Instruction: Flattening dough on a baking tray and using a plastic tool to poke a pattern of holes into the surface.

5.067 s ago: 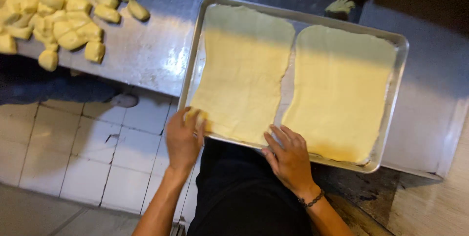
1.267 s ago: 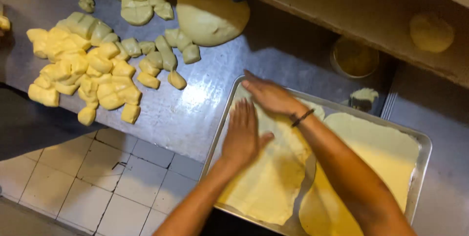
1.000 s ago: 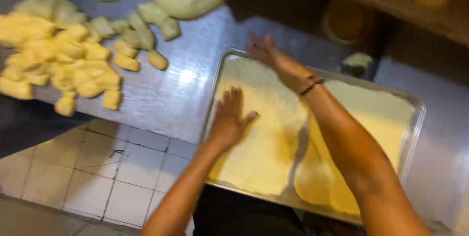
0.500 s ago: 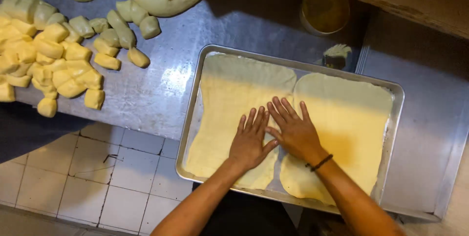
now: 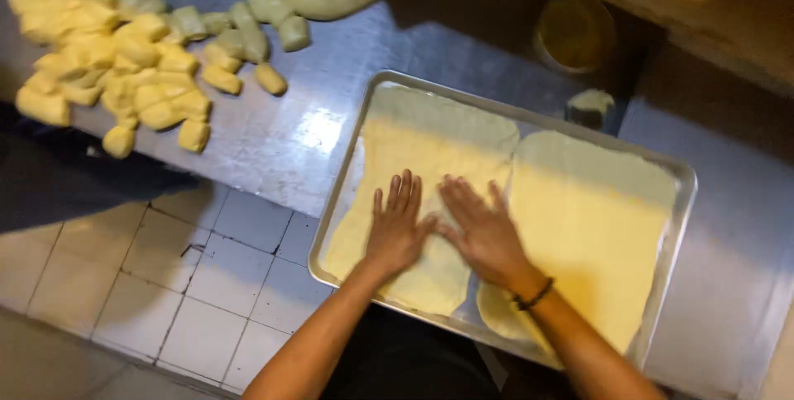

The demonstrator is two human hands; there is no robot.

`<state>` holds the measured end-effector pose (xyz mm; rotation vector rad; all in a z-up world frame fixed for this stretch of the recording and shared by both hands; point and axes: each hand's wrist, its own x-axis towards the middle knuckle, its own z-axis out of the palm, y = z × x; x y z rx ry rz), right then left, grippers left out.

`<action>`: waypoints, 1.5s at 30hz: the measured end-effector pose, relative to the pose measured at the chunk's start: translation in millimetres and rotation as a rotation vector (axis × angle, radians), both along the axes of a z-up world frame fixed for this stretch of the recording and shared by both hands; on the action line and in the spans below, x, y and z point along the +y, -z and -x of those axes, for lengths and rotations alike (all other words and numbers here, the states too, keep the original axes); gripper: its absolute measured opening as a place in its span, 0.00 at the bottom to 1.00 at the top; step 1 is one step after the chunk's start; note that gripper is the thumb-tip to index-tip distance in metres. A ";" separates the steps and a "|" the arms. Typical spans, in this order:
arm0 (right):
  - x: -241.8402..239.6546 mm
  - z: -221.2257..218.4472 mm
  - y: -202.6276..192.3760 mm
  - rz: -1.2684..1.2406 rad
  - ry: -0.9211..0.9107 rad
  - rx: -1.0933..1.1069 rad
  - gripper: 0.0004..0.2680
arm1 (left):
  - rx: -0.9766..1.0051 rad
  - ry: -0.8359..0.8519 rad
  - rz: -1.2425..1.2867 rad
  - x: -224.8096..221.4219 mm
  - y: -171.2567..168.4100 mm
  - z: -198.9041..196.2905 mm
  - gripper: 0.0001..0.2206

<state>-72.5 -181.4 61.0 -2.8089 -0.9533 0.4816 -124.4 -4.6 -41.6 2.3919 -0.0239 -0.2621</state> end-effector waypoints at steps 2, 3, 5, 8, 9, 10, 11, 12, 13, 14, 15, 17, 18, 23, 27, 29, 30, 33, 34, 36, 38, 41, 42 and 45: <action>12.5 -0.4 16.6 -0.008 -0.129 -0.081 0.26 | 0.074 0.035 0.051 14.6 4.0 -3.4 0.34; 19.2 -1.5 27.3 -0.016 -0.235 -0.157 0.27 | 0.150 0.094 0.104 22.7 7.7 -5.8 0.32; 31.9 -1.9 7.5 0.107 -0.205 -0.042 0.26 | 0.057 0.018 0.138 35.4 -11.2 -0.8 0.33; 48.4 -12.0 10.9 0.118 -0.226 -0.028 0.26 | -0.040 -0.071 0.197 47.8 15.8 1.7 0.34; 48.7 -11.0 16.2 0.013 -0.260 -0.096 0.26 | -0.016 -0.070 0.240 45.5 33.7 6.5 0.35; 53.5 -15.3 19.5 0.014 -0.270 -0.105 0.26 | -0.026 -0.079 0.241 49.9 42.6 2.6 0.35; 58.7 -19.6 22.3 0.025 -0.293 -0.113 0.27 | 0.061 -0.060 0.336 54.5 51.0 -1.2 0.33; 64.3 -23.5 23.4 0.035 -0.323 -0.111 0.27 | 0.155 -0.047 0.434 58.9 57.3 -2.3 0.32; 72.3 -30.2 14.2 0.036 -0.339 -0.110 0.27 | 0.152 -0.063 0.438 62.1 29.7 -2.2 0.32; 79.4 -29.8 8.1 0.122 -0.274 0.010 0.26 | 0.087 -0.119 0.452 66.4 4.4 1.8 0.32; 86.0 -30.3 2.1 0.208 -0.208 0.131 0.25 | 0.023 -0.175 0.466 70.1 -20.8 5.0 0.33; 87.1 -37.9 29.2 0.115 -0.293 0.014 0.25 | -0.012 -0.228 0.458 62.0 28.9 9.9 0.34; 83.1 -25.7 43.2 0.029 -0.358 -0.066 0.25 | -0.007 -0.268 0.458 53.6 53.2 29.0 0.35; 119.9 -55.0 13.0 0.147 -0.320 0.148 0.25 | -0.024 -0.235 0.337 64.8 -18.3 39.2 0.37; 117.8 -56.9 56.6 -0.027 -0.435 -0.024 0.27 | 0.042 -0.133 0.136 57.7 -9.4 54.2 0.37; 130.7 -76.7 45.2 -0.012 -0.466 -0.038 0.26 | 0.047 -0.098 0.115 60.1 -18.3 55.8 0.39; 138.7 -84.3 38.6 -0.004 -0.485 -0.060 0.25 | 0.044 -0.050 0.086 64.5 -23.3 57.9 0.41; 141.3 -108.1 18.0 0.125 -0.285 0.392 0.24 | -0.016 -0.145 0.065 67.3 -52.0 52.3 0.41; 135.2 -101.4 26.1 0.124 -0.313 0.387 0.24 | -0.020 -0.172 0.058 65.3 -56.4 54.3 0.41; 119.0 -85.9 43.2 -0.088 -0.484 0.235 0.21 | 0.070 -0.065 0.109 60.0 -66.0 60.3 0.46; 113.9 -49.5 49.8 -0.079 -0.514 0.183 0.23 | 0.137 -0.061 0.122 57.8 -41.5 66.1 0.45; 108.9 -28.6 55.2 -0.101 -0.552 -0.002 0.27 | 0.204 -0.064 0.103 56.1 -39.7 65.3 0.45; 111.4 -25.2 56.2 -0.138 -0.581 -0.124 0.29 | 0.217 -0.095 0.065 58.0 -46.9 66.4 0.47; 127.4 -38.2 30.0 0.174 -0.500 0.264 0.25 | 0.189 -0.142 0.101 58.9 -43.2 67.7 0.44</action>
